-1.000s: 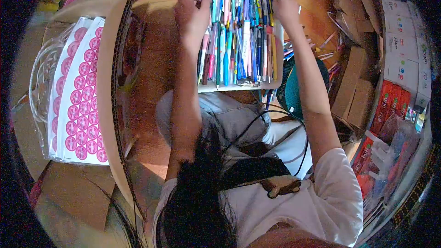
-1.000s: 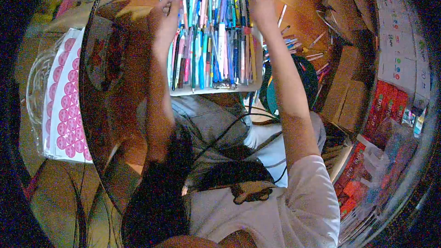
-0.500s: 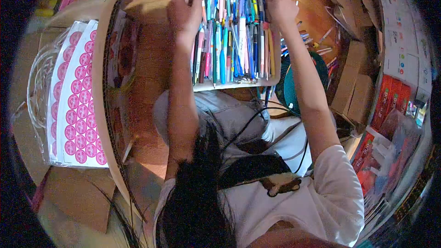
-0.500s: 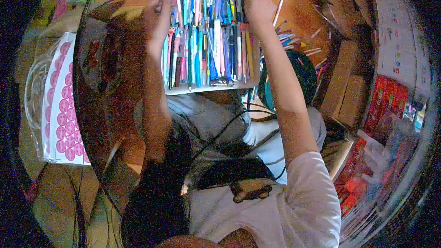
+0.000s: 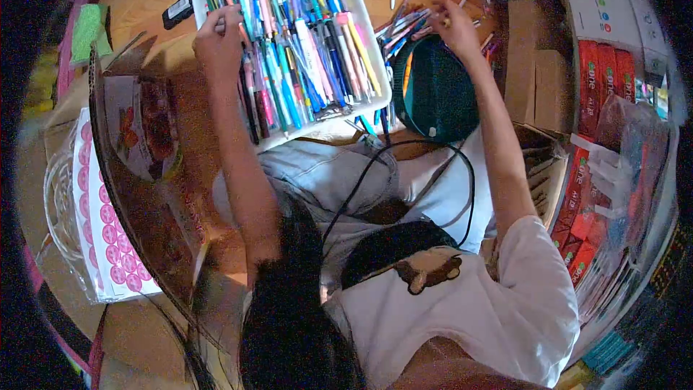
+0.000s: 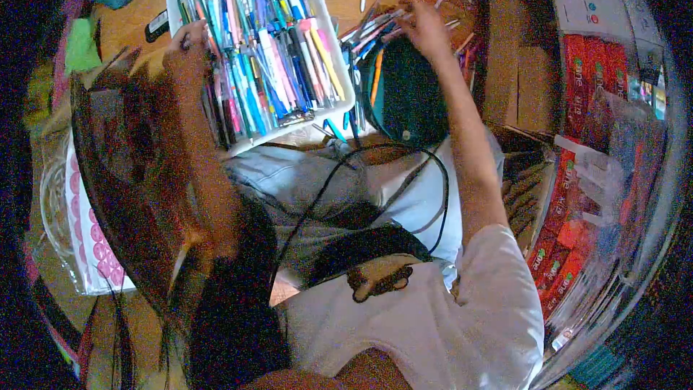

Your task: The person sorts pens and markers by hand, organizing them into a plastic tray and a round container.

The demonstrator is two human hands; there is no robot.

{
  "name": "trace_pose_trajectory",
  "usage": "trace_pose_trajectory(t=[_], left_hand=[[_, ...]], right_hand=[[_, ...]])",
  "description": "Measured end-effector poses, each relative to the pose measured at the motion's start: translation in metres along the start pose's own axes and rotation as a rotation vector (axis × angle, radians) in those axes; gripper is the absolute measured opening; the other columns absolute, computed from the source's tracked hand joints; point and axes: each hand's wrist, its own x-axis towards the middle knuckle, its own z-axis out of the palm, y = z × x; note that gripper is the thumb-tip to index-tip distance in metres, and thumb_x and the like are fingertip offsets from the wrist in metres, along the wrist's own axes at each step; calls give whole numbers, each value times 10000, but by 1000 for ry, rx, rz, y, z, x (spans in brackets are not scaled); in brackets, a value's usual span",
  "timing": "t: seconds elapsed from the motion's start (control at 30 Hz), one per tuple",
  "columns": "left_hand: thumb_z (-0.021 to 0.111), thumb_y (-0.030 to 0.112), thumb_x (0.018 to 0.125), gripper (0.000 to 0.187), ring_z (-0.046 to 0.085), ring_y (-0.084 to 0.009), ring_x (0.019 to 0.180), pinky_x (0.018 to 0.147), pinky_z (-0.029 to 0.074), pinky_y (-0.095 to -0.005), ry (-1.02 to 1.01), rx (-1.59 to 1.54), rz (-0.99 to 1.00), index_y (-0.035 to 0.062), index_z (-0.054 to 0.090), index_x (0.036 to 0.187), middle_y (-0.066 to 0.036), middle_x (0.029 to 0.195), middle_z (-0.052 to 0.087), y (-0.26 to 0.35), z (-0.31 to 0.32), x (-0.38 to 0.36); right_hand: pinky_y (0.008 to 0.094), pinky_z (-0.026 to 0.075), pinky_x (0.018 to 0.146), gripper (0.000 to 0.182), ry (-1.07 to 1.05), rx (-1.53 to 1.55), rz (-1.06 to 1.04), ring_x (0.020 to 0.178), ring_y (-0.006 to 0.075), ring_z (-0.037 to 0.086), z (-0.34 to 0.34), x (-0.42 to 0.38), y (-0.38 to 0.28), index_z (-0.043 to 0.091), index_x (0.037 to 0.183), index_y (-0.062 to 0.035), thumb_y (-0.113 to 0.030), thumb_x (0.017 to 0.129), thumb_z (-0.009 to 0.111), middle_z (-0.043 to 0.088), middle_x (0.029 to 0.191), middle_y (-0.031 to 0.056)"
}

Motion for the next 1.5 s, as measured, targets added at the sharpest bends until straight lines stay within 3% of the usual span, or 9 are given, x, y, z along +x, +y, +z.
trace_pose_trajectory(t=[0.3,0.7,0.8,0.9,1.0,1.03,1.2,1.33,1.5], left_hand=[[530,244,820,245,589,-121,686,634,456,-259,-14,-27,57,32,631,892,-72,706,619,-14,4,4],[536,245,806,237,598,-128,695,640,457,-260,-10,-84,-25,49,638,891,-84,711,627,-12,1,4],[534,238,804,233,598,-130,692,630,457,-262,8,-89,-1,49,637,893,-87,704,625,-11,2,3],[534,230,802,227,600,-140,689,625,457,-264,17,-110,0,53,637,899,-91,712,626,-8,2,3],[531,225,802,220,604,-148,688,624,457,-260,2,-56,-62,57,638,896,-96,726,631,-2,-1,2],[529,224,802,218,605,-150,688,624,457,-258,-5,-27,-92,58,639,893,-98,731,633,1,-3,2],[531,216,798,216,601,-140,674,614,455,-255,7,-103,-46,51,637,886,-93,741,635,-12,2,5],[531,217,800,222,583,-125,670,624,448,-249,-60,-154,-116,47,632,901,-82,752,634,-18,10,2],[523,185,795,199,583,-134,732,689,450,-247,-238,-250,-97,62,633,906,-75,813,634,18,15,-44]], right_hand=[[419,359,902,893,-639,-260,-482,1120,280,418,24,51,3,360,1249,-178,-187,457,772,420,1229,96],[445,418,826,655,-729,-451,-498,1043,295,484,45,43,0,373,1220,-153,-134,628,653,471,1161,86],[518,426,791,442,-864,-377,-533,1018,290,519,47,46,1,324,1259,-238,-207,827,414,503,1154,62],[476,447,765,365,-948,-521,-253,983,283,540,33,46,-20,365,1224,-165,-245,869,339,520,1115,105],[436,441,781,350,-830,-267,-181,931,294,562,28,47,-6,393,1179,-109,-267,890,273,549,1029,163],[412,493,664,453,-828,-149,-57,885,341,565,18,49,-10,335,1181,-79,-104,780,544,536,994,160],[296,518,594,269,-466,326,67,806,183,563,-29,40,-33,394,1106,-15,-163,885,439,547,935,79],[265,453,719,262,-233,919,411,777,134,570,-75,3,-97,507,966,-14,-248,849,510,595,869,60],[341,495,704,269,-394,1680,668,789,210,601,-75,-72,-149,507,937,5,-251,858,493,593,851,103]])
